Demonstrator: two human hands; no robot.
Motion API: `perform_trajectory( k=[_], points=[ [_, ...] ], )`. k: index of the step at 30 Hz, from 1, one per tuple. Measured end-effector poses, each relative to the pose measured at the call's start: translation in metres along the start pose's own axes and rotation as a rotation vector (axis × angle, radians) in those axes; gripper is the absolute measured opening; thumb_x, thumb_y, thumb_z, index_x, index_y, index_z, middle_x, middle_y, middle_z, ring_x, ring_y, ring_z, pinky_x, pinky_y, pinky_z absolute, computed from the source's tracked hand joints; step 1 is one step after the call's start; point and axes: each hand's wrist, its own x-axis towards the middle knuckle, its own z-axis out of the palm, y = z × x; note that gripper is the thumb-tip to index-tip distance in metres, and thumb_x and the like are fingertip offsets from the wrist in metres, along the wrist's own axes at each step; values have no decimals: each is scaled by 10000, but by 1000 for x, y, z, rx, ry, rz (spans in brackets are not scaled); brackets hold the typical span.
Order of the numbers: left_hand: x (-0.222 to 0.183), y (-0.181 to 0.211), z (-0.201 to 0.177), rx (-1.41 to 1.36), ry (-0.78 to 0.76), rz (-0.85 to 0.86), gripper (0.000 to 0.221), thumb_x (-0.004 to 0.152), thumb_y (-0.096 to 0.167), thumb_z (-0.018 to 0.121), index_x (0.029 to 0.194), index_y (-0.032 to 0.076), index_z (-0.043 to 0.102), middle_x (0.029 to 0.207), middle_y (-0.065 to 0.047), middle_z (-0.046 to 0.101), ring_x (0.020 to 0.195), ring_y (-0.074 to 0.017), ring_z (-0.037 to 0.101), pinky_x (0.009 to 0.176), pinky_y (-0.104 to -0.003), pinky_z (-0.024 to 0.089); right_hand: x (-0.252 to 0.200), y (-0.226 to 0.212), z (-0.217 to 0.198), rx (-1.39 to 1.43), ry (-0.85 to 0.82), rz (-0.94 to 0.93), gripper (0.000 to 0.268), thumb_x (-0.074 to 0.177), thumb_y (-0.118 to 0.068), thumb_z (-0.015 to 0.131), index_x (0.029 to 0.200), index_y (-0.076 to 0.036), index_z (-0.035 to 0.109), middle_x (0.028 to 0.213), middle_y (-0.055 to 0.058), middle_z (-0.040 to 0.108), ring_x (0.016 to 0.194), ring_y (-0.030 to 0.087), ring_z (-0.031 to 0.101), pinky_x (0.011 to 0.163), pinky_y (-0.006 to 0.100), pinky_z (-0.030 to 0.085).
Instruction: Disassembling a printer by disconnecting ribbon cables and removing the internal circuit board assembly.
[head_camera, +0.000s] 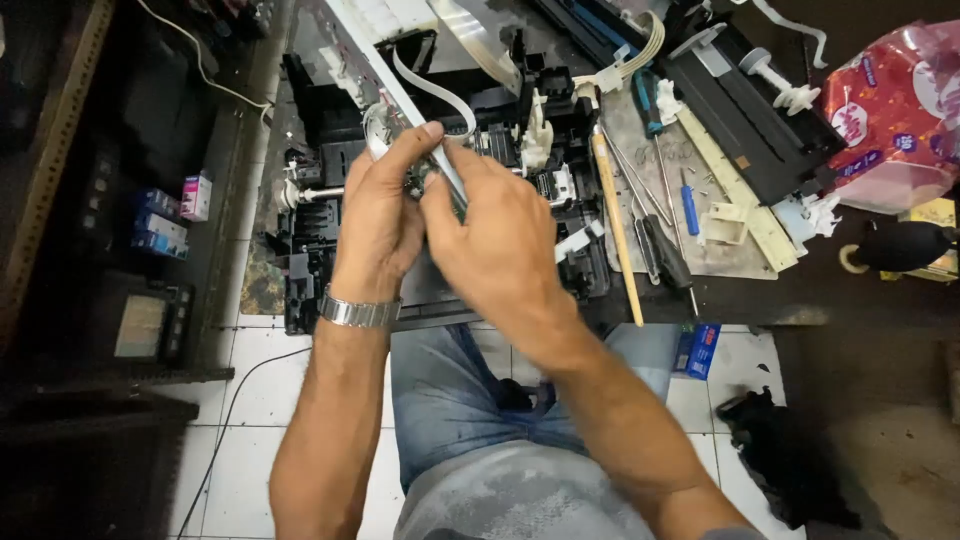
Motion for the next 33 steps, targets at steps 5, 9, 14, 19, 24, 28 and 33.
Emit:
perform_trajectory(
  k=[5, 9, 14, 19, 24, 28, 33],
  points=[
    [4, 10, -1, 114, 8, -19, 171, 809, -2, 775, 753, 97, 647, 695, -1, 636, 627, -132, 597, 605, -240, 483, -4, -11, 4, 31, -72, 72, 623, 977, -362, 446, 1482, -1, 497, 1278, 184, 693, 1113, 356, 686, 936, 542, 511],
    [3, 22, 2, 180, 63, -48, 128, 790, 15, 783, 757, 74, 675, 665, 1, 630, 581, -128, 594, 537, -233, 485, -9, -16, -1, 97, -141, 49, 718, 948, -390, 498, 1554, -29, 365, 1507, 197, 566, 1287, 396, 599, 993, 535, 465],
    [3, 40, -2, 221, 14, -56, 73, 807, 33, 767, 810, 24, 695, 725, -56, 687, 646, -175, 673, 598, -285, 582, -26, -11, -63, 375, -231, -132, 571, 1012, -228, 537, 1488, 60, 408, 1546, 270, 477, 1411, 379, 524, 1116, 412, 470],
    [-4, 61, -3, 285, 52, -99, 172, 797, 39, 780, 832, 22, 612, 768, -59, 628, 537, -210, 652, 506, -325, 642, 23, 56, -96, 305, -44, -32, 302, 1031, -137, 541, 1281, 9, 628, 1214, 194, 693, 1058, 255, 715, 827, 317, 682],
    [-9, 81, -2, 394, 78, -90, 173, 765, 100, 791, 843, 52, 644, 864, -29, 621, 676, -167, 643, 610, -337, 677, 102, 137, -90, 169, -160, 111, 326, 1041, -84, 606, 1352, 14, 600, 1232, 148, 706, 956, 169, 715, 714, 250, 622],
    [-3, 95, 0, 405, 83, -97, 166, 791, 102, 794, 844, 65, 641, 825, -52, 685, 662, -167, 674, 624, -368, 688, 148, 194, -84, 55, -51, 4, 281, 1032, -75, 665, 1305, -14, 689, 1186, 133, 743, 973, 191, 718, 753, 315, 609],
    [14, 109, 14, 437, 40, -90, 151, 780, 142, 762, 874, 86, 658, 798, -30, 647, 704, -140, 665, 722, -412, 702, 185, 178, -78, -119, -412, 17, 455, 972, 24, 617, 1419, -49, 575, 1448, 154, 590, 1321, 308, 557, 1095, 467, 455]
  ],
)
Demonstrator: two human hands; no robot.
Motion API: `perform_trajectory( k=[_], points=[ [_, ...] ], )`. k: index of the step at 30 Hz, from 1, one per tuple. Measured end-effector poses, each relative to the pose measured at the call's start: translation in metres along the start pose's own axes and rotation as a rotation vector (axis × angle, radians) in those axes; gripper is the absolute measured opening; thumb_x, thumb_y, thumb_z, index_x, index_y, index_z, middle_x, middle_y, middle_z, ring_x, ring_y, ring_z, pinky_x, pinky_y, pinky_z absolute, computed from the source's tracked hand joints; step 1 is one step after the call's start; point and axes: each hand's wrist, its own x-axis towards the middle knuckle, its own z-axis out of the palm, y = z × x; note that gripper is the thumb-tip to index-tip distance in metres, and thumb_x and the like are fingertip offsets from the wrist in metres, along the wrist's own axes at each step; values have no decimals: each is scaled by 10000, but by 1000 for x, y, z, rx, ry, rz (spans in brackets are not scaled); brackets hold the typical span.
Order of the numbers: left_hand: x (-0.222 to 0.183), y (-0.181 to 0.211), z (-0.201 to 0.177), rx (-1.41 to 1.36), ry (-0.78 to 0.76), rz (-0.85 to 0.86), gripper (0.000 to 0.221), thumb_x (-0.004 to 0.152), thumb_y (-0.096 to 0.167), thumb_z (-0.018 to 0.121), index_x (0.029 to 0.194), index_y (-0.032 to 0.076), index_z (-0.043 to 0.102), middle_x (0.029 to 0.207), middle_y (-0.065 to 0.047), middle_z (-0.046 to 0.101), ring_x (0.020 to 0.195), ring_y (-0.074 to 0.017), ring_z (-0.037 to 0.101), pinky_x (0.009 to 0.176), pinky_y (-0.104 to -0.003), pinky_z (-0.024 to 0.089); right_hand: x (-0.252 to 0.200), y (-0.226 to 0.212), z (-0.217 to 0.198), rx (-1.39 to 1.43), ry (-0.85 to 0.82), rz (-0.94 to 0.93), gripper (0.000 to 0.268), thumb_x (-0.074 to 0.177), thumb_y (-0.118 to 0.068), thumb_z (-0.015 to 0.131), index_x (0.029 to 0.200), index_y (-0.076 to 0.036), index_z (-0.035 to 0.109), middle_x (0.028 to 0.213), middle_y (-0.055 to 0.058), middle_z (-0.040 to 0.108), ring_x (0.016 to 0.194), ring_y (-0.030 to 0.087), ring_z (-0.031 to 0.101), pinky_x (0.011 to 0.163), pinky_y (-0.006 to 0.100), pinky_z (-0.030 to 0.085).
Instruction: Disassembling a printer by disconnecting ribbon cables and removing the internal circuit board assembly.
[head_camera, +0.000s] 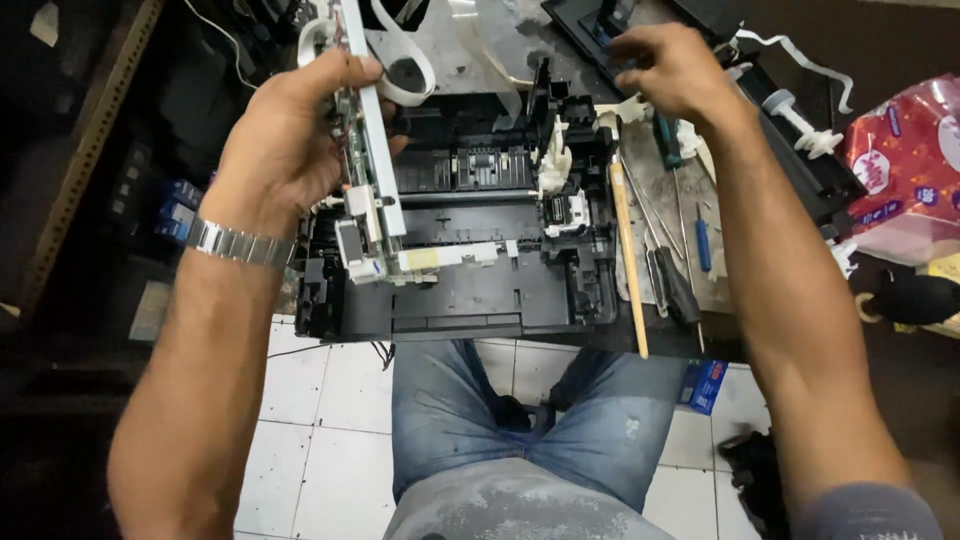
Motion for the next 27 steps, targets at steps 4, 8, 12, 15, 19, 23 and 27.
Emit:
perform_trajectory(
  k=[4, 8, 12, 15, 19, 23, 27],
  points=[
    [11, 9, 7, 39, -28, 38, 158, 772, 167, 769, 875, 106, 667, 832, -15, 678, 729, -130, 696, 744, -418, 714, 32, -1, 8, -32, -200, -80, 520, 951, 32, 608, 1449, -108, 569, 1455, 84, 609, 1344, 265, 553, 1138, 454, 420],
    [21, 17, 10, 63, -151, 79, 111, 813, 126, 763, 841, 69, 672, 828, -40, 668, 739, -151, 685, 704, -384, 716, 62, 4, 15, 61, -412, -35, 563, 928, -32, 624, 1472, -155, 547, 1516, 24, 579, 1361, 216, 556, 1147, 402, 425],
    [22, 24, 14, 145, -236, 39, 140, 837, 119, 759, 817, 52, 638, 861, -77, 681, 788, -154, 693, 718, -352, 717, 64, -6, 12, -63, -543, 111, 629, 949, -90, 547, 1560, -183, 428, 1654, 24, 403, 1501, 230, 417, 1273, 442, 284],
    [33, 18, 12, 151, -299, 16, 130, 811, 75, 742, 909, 4, 693, 963, -81, 739, 912, -197, 740, 728, -353, 708, 59, -19, 17, -62, -510, 168, 781, 918, -26, 453, 1629, -255, 224, 1734, -3, 178, 1614, 205, 172, 1313, 544, 98],
    [38, 13, 12, 113, -333, -57, 112, 829, 17, 738, 885, -11, 645, 931, -102, 702, 783, -195, 696, 692, -326, 688, 78, 8, 29, -84, -527, 144, 716, 911, -144, 508, 1601, -221, 333, 1722, 8, 228, 1590, 202, 231, 1315, 486, 121],
    [37, 10, 12, 124, -343, -78, 115, 831, 23, 735, 857, 5, 624, 892, -81, 650, 786, -186, 661, 719, -380, 694, 83, 17, 29, 66, -565, 70, 710, 897, -101, 518, 1583, -105, 336, 1685, 80, 316, 1557, 238, 318, 1286, 445, 233],
    [42, 4, 6, 134, -362, -77, 117, 821, 19, 739, 831, 22, 622, 849, -50, 641, 754, -169, 673, 736, -380, 706, 75, 28, 23, 226, -464, 23, 350, 974, -57, 604, 1324, -79, 603, 1008, 73, 561, 736, 172, 502, 631, 341, 488]
  ],
)
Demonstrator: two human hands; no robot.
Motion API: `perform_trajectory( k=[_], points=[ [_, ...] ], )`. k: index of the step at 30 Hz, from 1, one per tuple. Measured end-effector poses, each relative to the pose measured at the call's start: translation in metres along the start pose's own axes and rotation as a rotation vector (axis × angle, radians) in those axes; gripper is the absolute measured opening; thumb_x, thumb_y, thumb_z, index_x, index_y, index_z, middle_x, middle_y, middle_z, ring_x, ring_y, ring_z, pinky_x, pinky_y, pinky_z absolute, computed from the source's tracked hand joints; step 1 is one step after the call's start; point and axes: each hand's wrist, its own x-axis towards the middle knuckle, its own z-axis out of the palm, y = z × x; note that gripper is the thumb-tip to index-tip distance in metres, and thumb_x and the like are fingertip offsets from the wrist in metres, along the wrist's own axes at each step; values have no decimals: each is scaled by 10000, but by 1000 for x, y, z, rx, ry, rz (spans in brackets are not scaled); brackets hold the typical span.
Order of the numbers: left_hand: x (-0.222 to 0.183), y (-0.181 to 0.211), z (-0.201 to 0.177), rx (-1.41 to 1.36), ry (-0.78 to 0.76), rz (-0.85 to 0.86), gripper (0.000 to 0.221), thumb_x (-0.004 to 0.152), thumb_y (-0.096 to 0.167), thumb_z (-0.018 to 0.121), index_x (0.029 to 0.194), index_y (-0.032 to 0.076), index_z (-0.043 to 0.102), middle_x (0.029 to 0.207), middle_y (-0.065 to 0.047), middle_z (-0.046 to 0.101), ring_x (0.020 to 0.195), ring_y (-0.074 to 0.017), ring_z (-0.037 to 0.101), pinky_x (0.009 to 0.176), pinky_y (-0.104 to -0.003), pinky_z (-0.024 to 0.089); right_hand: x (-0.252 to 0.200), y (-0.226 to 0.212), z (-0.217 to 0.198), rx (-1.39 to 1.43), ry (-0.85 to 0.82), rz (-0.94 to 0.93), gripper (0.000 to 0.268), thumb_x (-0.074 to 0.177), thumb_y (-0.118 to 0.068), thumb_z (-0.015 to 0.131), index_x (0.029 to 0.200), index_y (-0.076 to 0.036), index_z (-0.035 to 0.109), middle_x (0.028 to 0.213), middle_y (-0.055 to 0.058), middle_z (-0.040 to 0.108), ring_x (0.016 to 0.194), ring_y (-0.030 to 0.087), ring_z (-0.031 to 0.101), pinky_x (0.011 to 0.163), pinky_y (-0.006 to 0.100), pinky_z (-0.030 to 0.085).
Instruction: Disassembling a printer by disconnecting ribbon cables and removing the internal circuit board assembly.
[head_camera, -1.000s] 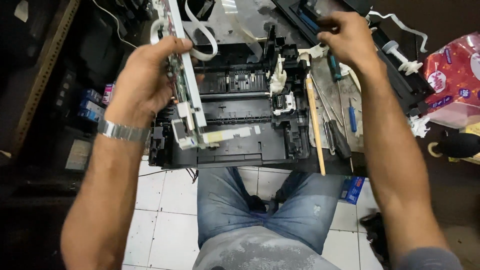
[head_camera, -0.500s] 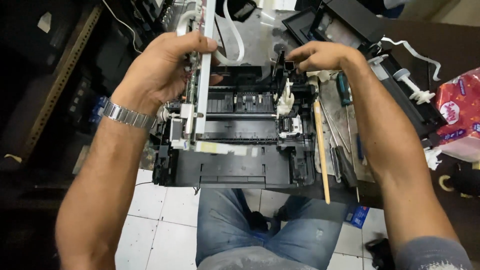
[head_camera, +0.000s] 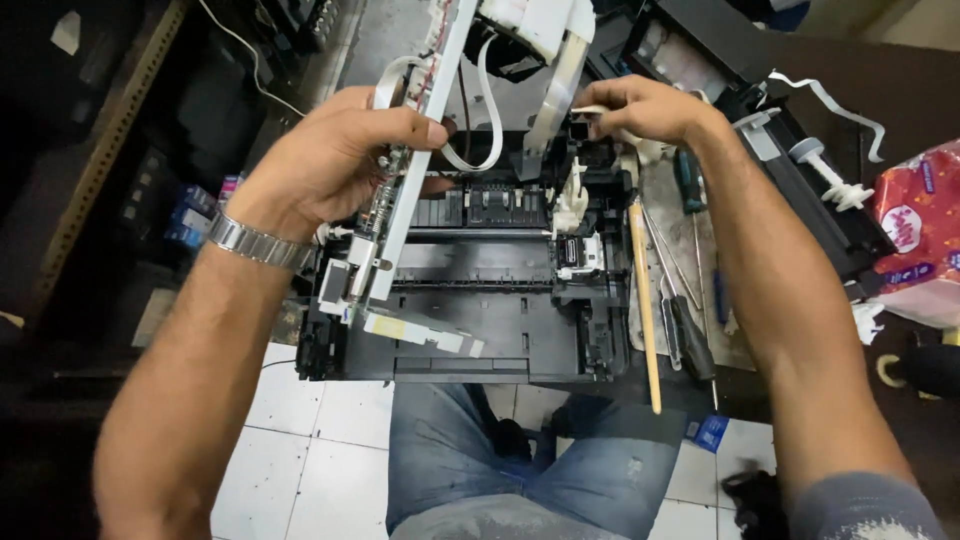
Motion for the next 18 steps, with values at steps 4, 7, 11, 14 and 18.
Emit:
perform_trajectory(
  k=[4, 7, 11, 14, 18],
  points=[
    [1, -3, -5, 38, -14, 13, 133, 820, 36, 741, 817, 48, 608, 858, -35, 626, 793, -164, 667, 753, -393, 712, -14, -4, 4, -69, 96, -31, 249, 971, -106, 582, 1209, -140, 649, 985, 17, 621, 757, 128, 480, 691, 314, 375],
    [1, -5, -7, 45, -1, 20, 109, 836, 56, 729, 878, 13, 639, 877, -61, 659, 813, -182, 697, 763, -369, 711, -16, -14, 12, -38, 166, -48, 210, 1094, -187, 536, 1285, -155, 617, 938, 17, 593, 612, 104, 433, 511, 260, 370],
    [-3, -3, -11, 9, 29, 25, 134, 832, 55, 743, 795, 48, 614, 843, -29, 612, 808, -147, 652, 776, -385, 717, -9, -32, 20, 10, 201, -64, 364, 1084, -228, 486, 1420, -137, 592, 1332, 22, 625, 1136, 126, 571, 952, 306, 512],
    [-8, 0, -13, 9, 48, 49, 157, 833, 62, 745, 747, 56, 613, 794, -15, 593, 761, -120, 626, 766, -382, 723, -11, -39, 19, -12, 199, -124, 390, 1085, -245, 475, 1443, -138, 588, 1287, 30, 638, 973, 133, 506, 803, 308, 443],
    [-13, 3, -18, -3, 6, 57, 146, 832, 51, 746, 760, 30, 621, 753, -25, 598, 728, -152, 663, 773, -378, 724, -40, -40, 15, -91, 249, -305, 395, 1079, -188, 418, 1418, -147, 615, 1209, 55, 594, 1031, 200, 521, 959, 401, 395]
  ],
)
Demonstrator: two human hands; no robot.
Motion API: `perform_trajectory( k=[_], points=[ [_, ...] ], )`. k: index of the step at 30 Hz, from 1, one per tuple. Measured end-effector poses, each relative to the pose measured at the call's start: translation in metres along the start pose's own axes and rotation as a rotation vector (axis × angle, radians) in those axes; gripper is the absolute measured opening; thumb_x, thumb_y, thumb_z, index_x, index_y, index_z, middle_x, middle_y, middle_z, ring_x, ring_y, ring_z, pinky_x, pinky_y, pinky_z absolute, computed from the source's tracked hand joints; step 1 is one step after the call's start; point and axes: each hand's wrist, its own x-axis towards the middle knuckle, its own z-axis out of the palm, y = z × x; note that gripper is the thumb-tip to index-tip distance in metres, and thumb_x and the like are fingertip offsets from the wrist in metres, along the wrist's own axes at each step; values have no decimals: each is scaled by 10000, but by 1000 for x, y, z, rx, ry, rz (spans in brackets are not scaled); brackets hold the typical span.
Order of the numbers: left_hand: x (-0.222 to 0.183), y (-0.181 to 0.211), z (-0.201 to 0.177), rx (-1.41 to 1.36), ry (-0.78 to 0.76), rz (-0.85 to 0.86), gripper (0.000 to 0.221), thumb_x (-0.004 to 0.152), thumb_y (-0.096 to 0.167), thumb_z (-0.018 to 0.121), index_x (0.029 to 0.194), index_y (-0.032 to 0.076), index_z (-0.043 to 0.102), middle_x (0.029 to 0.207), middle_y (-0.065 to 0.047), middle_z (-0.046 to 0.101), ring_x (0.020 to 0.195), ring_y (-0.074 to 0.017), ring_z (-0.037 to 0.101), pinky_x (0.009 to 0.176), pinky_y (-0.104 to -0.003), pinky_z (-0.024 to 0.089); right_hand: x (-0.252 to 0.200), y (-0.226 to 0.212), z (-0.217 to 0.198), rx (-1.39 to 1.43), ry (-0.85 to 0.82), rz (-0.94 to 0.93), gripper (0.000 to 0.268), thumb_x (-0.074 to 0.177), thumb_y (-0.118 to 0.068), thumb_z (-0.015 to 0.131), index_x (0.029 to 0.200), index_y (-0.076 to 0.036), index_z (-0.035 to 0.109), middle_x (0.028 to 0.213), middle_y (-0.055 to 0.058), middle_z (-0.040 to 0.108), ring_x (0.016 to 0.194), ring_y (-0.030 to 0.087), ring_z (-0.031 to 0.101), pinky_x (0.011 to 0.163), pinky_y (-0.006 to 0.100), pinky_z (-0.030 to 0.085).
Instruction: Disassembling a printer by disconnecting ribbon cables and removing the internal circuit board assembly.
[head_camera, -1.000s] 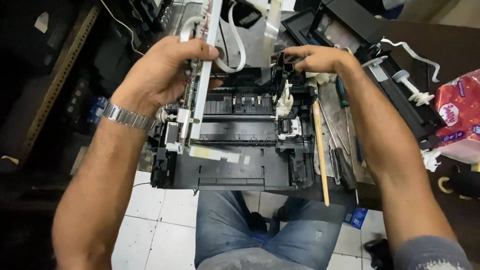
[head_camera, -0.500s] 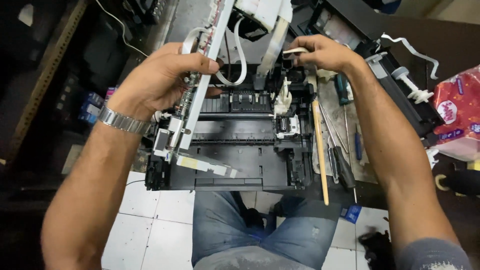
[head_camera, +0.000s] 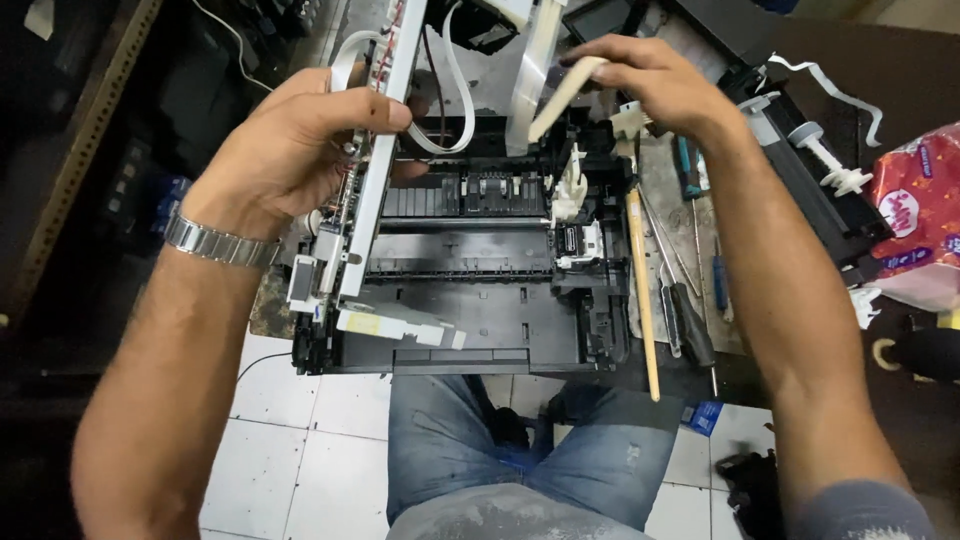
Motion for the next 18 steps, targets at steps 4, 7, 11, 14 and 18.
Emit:
perform_trajectory(
  k=[4, 7, 11, 14, 18],
  points=[
    [0, 3, 5, 6, -50, -12, 103, 830, 11, 723, 795, 4, 626, 795, -53, 639, 723, -185, 703, 767, -363, 721, -37, 0, -15, -33, 110, 174, 412, 1020, -189, 426, 1348, -190, 675, 1245, 44, 647, 1160, 203, 520, 1011, 408, 340],
    [-4, 7, 19, 94, -41, -34, 114, 826, 19, 716, 814, 28, 603, 842, -57, 630, 771, -191, 696, 761, -365, 719, -60, 23, -28, -51, 76, 70, 379, 1005, -196, 439, 1260, -116, 707, 1300, 76, 684, 1205, 251, 578, 1035, 448, 390],
    [-8, 6, 36, 133, -180, 13, 261, 774, 0, 747, 740, 109, 513, 763, 7, 541, 708, -135, 607, 729, -322, 689, -92, 38, -39, -63, -54, 78, 374, 953, -108, 473, 1250, -46, 689, 1262, 113, 662, 1057, 247, 603, 958, 404, 473],
    [-5, 2, 43, 249, -268, 6, 272, 755, 14, 756, 769, 109, 501, 754, 6, 559, 688, -130, 609, 666, -267, 599, -113, 49, -48, -72, -160, 110, 392, 932, -124, 487, 1261, -79, 696, 1361, 129, 654, 1159, 278, 636, 997, 438, 523],
    [-15, 7, 62, 851, -258, -118, 318, 752, 234, 816, 965, 145, 596, 820, 32, 596, 671, -91, 470, 592, -218, 362, -137, 48, -41, -177, -252, 219, 413, 884, -235, 542, 1240, -164, 739, 1430, 78, 642, 1312, 256, 607, 1130, 513, 454]
  ],
)
